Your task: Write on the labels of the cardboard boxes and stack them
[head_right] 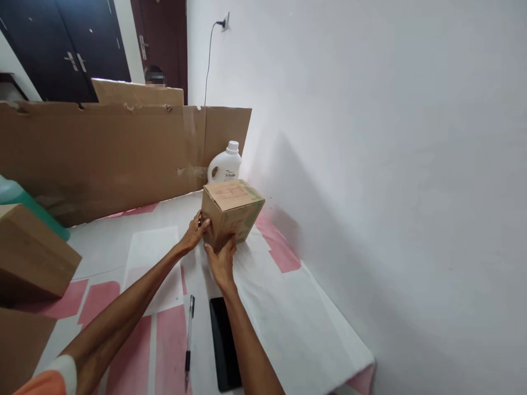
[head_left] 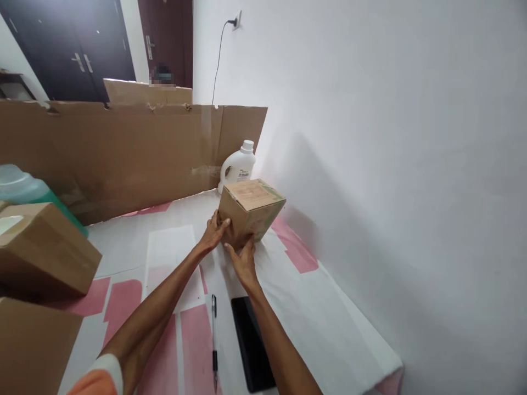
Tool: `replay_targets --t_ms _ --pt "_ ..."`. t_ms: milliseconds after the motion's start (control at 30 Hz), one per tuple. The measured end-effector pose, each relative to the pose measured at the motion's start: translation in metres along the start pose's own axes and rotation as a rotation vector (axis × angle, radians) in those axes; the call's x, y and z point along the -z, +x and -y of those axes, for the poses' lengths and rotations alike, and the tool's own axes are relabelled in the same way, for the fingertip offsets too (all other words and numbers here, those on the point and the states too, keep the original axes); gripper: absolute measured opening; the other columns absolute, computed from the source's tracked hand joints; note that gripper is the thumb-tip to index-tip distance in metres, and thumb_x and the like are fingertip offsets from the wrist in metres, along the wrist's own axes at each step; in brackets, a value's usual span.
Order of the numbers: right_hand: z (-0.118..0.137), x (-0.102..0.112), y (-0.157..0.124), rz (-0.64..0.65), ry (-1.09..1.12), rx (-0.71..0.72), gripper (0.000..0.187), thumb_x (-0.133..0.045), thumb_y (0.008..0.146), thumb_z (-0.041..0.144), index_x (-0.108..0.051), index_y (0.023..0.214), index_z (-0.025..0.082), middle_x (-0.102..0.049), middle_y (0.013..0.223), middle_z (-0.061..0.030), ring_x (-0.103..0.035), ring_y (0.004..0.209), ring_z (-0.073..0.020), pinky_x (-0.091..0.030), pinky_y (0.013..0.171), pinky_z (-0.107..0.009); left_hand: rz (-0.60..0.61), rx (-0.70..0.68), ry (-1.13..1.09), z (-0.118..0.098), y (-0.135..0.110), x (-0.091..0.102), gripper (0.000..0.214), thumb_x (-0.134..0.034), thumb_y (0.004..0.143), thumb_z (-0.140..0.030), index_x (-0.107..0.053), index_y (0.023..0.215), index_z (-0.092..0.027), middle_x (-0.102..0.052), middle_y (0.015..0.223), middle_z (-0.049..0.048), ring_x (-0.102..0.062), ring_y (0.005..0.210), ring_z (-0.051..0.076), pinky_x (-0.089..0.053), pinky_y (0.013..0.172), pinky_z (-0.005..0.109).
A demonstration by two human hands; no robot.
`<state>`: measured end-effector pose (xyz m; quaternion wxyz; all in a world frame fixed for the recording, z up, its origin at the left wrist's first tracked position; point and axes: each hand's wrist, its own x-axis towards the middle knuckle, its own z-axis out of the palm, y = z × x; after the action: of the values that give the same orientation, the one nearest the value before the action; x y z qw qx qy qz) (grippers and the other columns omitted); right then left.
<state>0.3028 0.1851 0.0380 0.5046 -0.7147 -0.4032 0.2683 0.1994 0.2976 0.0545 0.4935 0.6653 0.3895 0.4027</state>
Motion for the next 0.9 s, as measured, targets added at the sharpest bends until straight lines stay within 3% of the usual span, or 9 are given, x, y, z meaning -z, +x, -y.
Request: replay_targets --t_ms 133,300,500,900 --pt "-0.008 -0.001 0.038 -0.146 -0.130 -0.075 0.137 -0.076 0.069 0.059 0.003 0.162 -0.004 -0.004 0.170 -0.0313 -0.007 0.161 -0.0413 -0.018 0.129 -0.054 0.019 -0.008 0.150 0.041 -0.022 0.006 0.079 -0.058 0.091 -0.066 -0.044 0.150 -0.015 -0.041 0.158 0.0235 -0.034 0.154 0.036 -0.029 0.126 0.059" --pt "-0.002 -0.024 0.080 -0.280 -0.249 -0.148 0.139 -0.079 0.070 0.060 0.004 0.163 -0.002 -0.011 0.168 -0.0343 -0.017 0.157 -0.0468 -0.025 0.124 -0.058 0.027 -0.214 0.498 0.074 -0.054 0.032 0.059 -0.050 0.101 -0.051 -0.047 0.148 -0.016 -0.048 0.149 0.0202 -0.047 0.143 0.033 -0.039 0.121 0.056" --pt "0.008 -0.052 0.128 -0.396 -0.334 -0.313 0.130 -0.075 0.076 0.057 0.001 0.164 0.000 -0.018 0.165 -0.0363 -0.032 0.148 -0.0481 -0.033 0.117 -0.061 -0.007 -0.288 0.567 0.078 -0.057 0.027 0.053 -0.057 0.100 -0.044 -0.051 0.144 -0.017 -0.052 0.144 0.0195 -0.051 0.137 0.033 -0.048 0.113 0.056" --pt "0.012 -0.060 0.207 -0.429 -0.329 -0.387 0.126 -0.075 0.079 0.052 0.001 0.163 -0.003 -0.010 0.167 -0.0369 -0.029 0.150 -0.0469 -0.032 0.118 -0.058 0.019 -0.249 0.524 0.073 -0.059 0.026 0.054 -0.063 0.097 -0.042 -0.050 0.145 -0.021 -0.053 0.143 0.0166 -0.048 0.139 0.033 -0.048 0.114 0.057"
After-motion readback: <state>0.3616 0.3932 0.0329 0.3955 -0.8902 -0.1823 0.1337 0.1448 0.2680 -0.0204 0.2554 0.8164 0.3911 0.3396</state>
